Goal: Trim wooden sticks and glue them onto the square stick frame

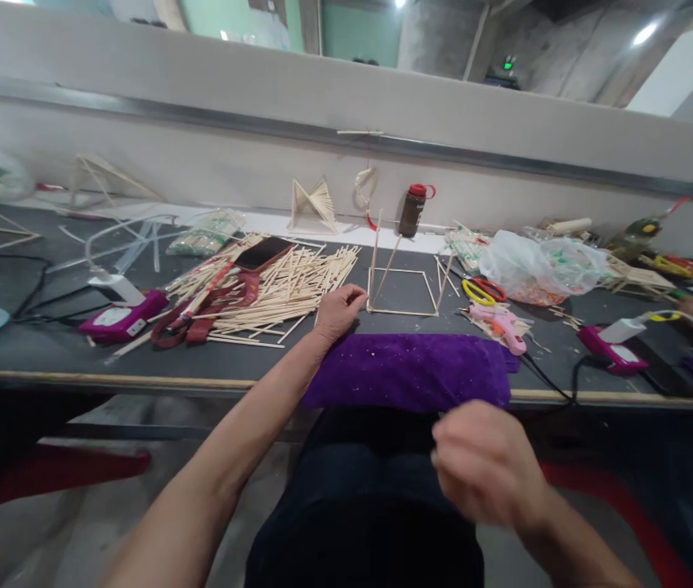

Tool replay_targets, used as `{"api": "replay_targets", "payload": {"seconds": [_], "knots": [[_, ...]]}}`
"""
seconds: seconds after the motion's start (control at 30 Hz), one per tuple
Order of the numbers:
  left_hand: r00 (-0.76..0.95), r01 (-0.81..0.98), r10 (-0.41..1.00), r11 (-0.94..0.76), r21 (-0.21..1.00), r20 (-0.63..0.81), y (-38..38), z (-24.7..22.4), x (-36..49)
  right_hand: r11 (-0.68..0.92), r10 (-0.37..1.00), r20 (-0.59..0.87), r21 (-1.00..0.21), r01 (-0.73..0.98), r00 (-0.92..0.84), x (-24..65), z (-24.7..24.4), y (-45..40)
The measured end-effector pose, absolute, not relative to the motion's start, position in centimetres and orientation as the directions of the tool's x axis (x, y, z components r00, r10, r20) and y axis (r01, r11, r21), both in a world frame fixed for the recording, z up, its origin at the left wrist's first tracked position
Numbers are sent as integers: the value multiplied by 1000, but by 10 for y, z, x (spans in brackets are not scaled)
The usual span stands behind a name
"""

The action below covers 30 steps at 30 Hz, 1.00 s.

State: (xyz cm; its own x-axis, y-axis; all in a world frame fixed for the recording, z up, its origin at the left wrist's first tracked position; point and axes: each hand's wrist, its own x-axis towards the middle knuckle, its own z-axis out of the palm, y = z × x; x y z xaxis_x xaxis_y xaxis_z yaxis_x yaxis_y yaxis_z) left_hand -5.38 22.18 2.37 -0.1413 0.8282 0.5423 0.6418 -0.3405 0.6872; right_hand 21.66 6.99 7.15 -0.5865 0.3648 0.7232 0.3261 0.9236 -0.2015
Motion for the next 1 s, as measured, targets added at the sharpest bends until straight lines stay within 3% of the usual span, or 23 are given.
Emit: {"api": "replay_targets", "payload": {"seconds": [0.07, 0.17, 0.27, 0.37, 0.47, 0.73, 1.0], "knots": [[-124, 647, 827, -353, 676, 549, 221, 27, -52, 948, 276, 803, -137, 286, -529, 215, 66, 101], [-92, 659, 820, -375, 652, 564, 219, 40, -46, 879, 406, 821, -229, 418, -402, 218, 56, 150], [-78, 668, 774, -427, 609, 628, 218, 60, -36, 785, 550, 797, -392, 479, -250, 225, 44, 188], [-66, 678, 725, -472, 564, 686, 219, 80, -21, 672, 694, 714, -598, 437, -90, 228, 36, 216], [-70, 691, 717, -466, 552, 693, 221, 93, -5, 616, 746, 666, -679, 399, -18, 226, 32, 240], [-156, 519, 799, -434, 737, 580, 251, 100, 7, 550, 801, 597, -763, 341, 45, 220, 46, 284], [-117, 477, 823, -444, 758, 556, 273, 99, 4, 569, 797, 603, -766, 300, 27, 206, 52, 311]]}}
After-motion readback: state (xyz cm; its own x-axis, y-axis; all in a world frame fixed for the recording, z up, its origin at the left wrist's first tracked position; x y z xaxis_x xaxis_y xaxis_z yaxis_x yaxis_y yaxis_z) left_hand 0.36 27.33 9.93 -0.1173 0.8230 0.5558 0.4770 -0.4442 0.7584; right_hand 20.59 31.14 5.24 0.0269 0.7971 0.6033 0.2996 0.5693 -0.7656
